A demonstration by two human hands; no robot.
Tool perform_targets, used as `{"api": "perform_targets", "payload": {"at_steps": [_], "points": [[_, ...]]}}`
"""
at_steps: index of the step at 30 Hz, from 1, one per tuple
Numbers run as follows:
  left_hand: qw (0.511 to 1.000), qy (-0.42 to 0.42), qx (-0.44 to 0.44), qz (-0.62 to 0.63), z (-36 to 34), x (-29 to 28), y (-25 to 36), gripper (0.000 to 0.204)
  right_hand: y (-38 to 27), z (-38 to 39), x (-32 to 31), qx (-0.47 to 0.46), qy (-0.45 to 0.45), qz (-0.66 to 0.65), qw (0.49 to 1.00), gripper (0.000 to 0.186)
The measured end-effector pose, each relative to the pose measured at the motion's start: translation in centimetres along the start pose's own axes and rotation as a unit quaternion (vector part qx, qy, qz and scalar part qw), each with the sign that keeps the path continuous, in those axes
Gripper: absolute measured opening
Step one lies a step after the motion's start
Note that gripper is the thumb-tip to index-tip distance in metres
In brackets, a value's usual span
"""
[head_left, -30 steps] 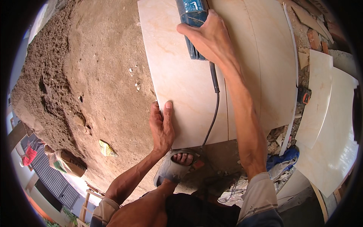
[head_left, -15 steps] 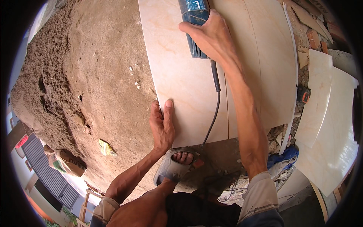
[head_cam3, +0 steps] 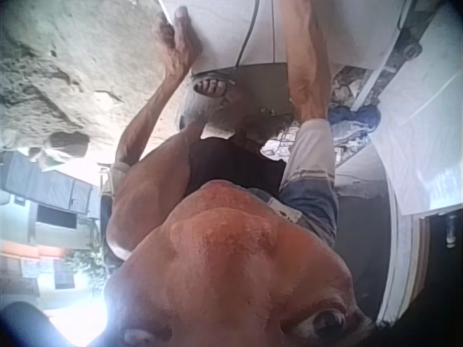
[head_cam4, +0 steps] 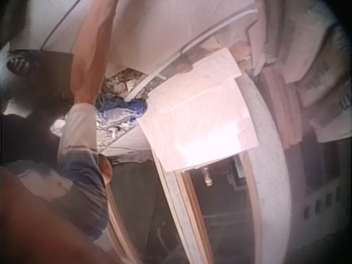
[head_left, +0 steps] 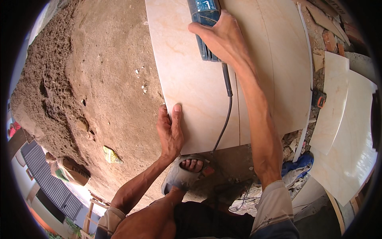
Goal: The person uses a handheld power grinder to cut through several large ceramic tiles on the ground.
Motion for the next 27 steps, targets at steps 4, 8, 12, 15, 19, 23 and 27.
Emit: {"api": "perform_targets", "payload": {"at_steps": [4,8,12,15,19,23,27], "points": [[1.000,-0.005,0.001,-0.004,0.0,-0.3,-0.2,0.033,-0.4,0.1,0.1,0.017,0.001,0.001,1.000,0.038],[1.000,-0.006,0.002,-0.006,0.0,-0.1,0.0,0.032,-0.4,0.0,0.0,0.010,0.002,-0.003,1.000,0.038],[1.000,-0.002,0.008,0.003,0.1,-0.2,0.0,0.032,-0.5,-0.6,0.2,0.001,-0.009,0.002,1.000,0.037],[1.000,-0.007,0.012,-0.001,0.0,-0.1,-0.1,0.032,-0.5,-1.0,0.2,0.003,-0.007,0.004,1.000,0.036],[1.000,-0.004,0.012,-0.001,0.2,0.3,0.5,0.032,-1.0,-1.8,-0.3,0.029,-0.024,0.003,0.999,0.045],[1.000,-0.005,0.021,-0.021,0.1,-0.1,0.1,0.032,-1.8,-1.9,-1.2,0.019,-0.035,-0.021,0.999,0.048],[0.999,-0.016,0.001,-0.028,0.1,-0.3,-0.3,0.037,-2.0,-2.0,-1.4,0.043,-0.063,-0.040,0.996,0.046]]}}
Point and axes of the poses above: each hand's wrist, its own z-axis away from the middle knuckle, its own x-axis out of the palm, y = z × x, the point moved 7 cm from there along -z, towards the middle knuckle, and after that the axes turned 6 degrees about z, right-handed, at the moved point
